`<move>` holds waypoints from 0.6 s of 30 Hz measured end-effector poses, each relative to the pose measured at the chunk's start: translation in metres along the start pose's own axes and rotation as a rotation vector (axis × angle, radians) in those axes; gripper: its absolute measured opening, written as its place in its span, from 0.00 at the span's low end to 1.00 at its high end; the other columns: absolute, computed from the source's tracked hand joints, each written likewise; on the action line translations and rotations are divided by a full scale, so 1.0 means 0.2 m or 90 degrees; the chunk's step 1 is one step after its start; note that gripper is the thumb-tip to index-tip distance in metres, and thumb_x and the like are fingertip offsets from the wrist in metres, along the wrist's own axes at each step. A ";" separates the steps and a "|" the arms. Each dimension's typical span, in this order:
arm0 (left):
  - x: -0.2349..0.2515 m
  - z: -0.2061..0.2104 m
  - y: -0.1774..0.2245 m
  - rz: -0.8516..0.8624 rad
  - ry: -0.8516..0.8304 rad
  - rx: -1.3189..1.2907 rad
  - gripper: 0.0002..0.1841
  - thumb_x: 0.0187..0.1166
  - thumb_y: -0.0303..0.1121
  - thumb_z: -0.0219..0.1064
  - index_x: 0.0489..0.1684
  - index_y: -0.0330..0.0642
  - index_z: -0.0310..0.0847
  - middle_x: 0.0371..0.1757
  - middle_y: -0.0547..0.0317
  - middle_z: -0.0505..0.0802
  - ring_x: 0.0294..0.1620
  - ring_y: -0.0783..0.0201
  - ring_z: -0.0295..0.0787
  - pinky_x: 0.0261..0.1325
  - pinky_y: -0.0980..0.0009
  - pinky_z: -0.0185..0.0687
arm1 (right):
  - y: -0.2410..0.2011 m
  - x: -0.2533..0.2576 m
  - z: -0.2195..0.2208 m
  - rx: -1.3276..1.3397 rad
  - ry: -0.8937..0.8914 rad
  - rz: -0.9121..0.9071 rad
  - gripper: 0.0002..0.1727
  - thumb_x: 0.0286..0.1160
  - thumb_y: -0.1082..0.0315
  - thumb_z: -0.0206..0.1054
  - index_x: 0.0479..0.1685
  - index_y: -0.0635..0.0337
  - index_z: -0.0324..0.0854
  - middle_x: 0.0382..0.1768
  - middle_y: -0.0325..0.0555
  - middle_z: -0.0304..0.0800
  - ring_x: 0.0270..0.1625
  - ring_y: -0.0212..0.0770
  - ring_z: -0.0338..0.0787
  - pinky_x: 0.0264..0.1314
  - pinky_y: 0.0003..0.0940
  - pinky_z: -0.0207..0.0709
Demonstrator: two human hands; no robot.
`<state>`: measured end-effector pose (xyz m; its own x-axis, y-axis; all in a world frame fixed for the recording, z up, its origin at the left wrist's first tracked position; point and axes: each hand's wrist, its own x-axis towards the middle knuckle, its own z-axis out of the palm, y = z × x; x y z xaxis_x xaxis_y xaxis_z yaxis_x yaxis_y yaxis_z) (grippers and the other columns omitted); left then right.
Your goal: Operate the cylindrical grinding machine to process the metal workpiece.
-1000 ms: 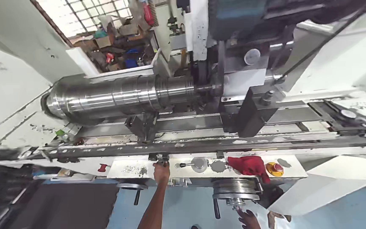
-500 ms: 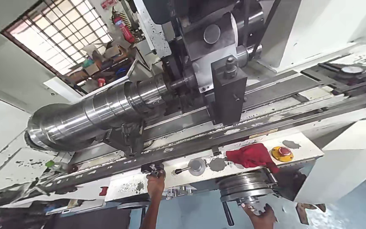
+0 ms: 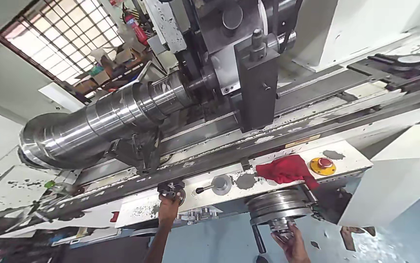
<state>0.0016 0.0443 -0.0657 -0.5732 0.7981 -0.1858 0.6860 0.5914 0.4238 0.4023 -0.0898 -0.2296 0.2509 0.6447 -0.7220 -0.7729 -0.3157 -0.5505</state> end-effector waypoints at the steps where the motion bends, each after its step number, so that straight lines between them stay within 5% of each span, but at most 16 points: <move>1: 0.00 -0.01 0.00 0.004 -0.007 -0.021 0.49 0.82 0.53 0.69 0.91 0.30 0.42 0.61 0.29 0.88 0.55 0.38 0.92 0.61 0.41 0.85 | -0.02 0.00 0.00 0.052 -0.026 0.074 0.34 0.89 0.38 0.43 0.78 0.56 0.64 0.56 0.59 0.87 0.47 0.55 0.94 0.42 0.50 0.90; 4: 0.02 -0.02 -0.05 0.035 -0.029 -0.150 0.53 0.79 0.46 0.74 0.91 0.29 0.34 0.50 0.35 0.87 0.32 0.53 0.90 0.40 0.53 0.88 | -0.05 0.00 0.02 0.038 0.015 0.151 0.48 0.79 0.24 0.30 0.80 0.55 0.62 0.55 0.65 0.88 0.44 0.60 0.94 0.38 0.52 0.88; 7: 0.03 -0.02 -0.07 0.052 -0.051 -0.256 0.55 0.79 0.38 0.75 0.93 0.36 0.26 0.48 0.39 0.86 0.23 0.61 0.84 0.27 0.61 0.83 | -0.02 -0.03 0.04 -0.207 0.140 -0.119 0.34 0.95 0.47 0.44 0.83 0.68 0.61 0.68 0.68 0.79 0.60 0.55 0.86 0.58 0.51 0.81; 8: 0.03 -0.01 -0.07 0.064 -0.052 -0.266 0.55 0.78 0.37 0.75 0.93 0.38 0.26 0.46 0.41 0.86 0.21 0.62 0.83 0.25 0.62 0.82 | 0.02 -0.04 0.02 -0.343 0.131 -0.282 0.34 0.90 0.56 0.57 0.84 0.74 0.61 0.73 0.73 0.76 0.69 0.59 0.83 0.70 0.54 0.76; 9: 0.04 -0.01 -0.08 0.079 -0.052 -0.263 0.55 0.78 0.37 0.74 0.94 0.39 0.26 0.44 0.42 0.87 0.21 0.62 0.84 0.25 0.62 0.83 | 0.05 -0.03 0.00 -0.489 0.105 -0.422 0.44 0.75 0.56 0.70 0.85 0.76 0.58 0.78 0.77 0.70 0.78 0.66 0.76 0.79 0.59 0.71; 11: 0.05 -0.01 -0.10 0.092 -0.056 -0.250 0.55 0.79 0.38 0.74 0.95 0.41 0.25 0.48 0.40 0.88 0.23 0.60 0.86 0.28 0.59 0.85 | 0.10 0.01 -0.02 -0.669 0.106 -0.573 0.65 0.45 0.47 0.84 0.87 0.77 0.55 0.80 0.82 0.64 0.80 0.77 0.71 0.80 0.67 0.68; 15: 0.04 -0.01 -0.09 0.084 -0.055 -0.276 0.56 0.77 0.34 0.75 0.95 0.44 0.25 0.54 0.37 0.87 0.24 0.59 0.85 0.27 0.59 0.84 | 0.13 0.01 -0.03 -0.550 0.075 -0.531 0.69 0.40 0.55 0.90 0.89 0.71 0.50 0.77 0.77 0.70 0.70 0.63 0.84 0.68 0.56 0.82; 18: 0.03 -0.01 -0.11 0.104 -0.040 -0.290 0.55 0.76 0.32 0.76 0.95 0.43 0.27 0.57 0.35 0.87 0.27 0.58 0.87 0.32 0.58 0.87 | 0.11 0.00 -0.02 -0.344 0.036 -0.355 0.59 0.54 0.63 0.83 0.90 0.66 0.51 0.70 0.67 0.80 0.60 0.49 0.90 0.61 0.46 0.87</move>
<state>-0.0165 0.0360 -0.0746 -0.4358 0.8903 -0.1321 0.4913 0.3583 0.7939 0.3874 -0.0990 -0.2435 0.5596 0.7759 -0.2912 -0.1363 -0.2604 -0.9558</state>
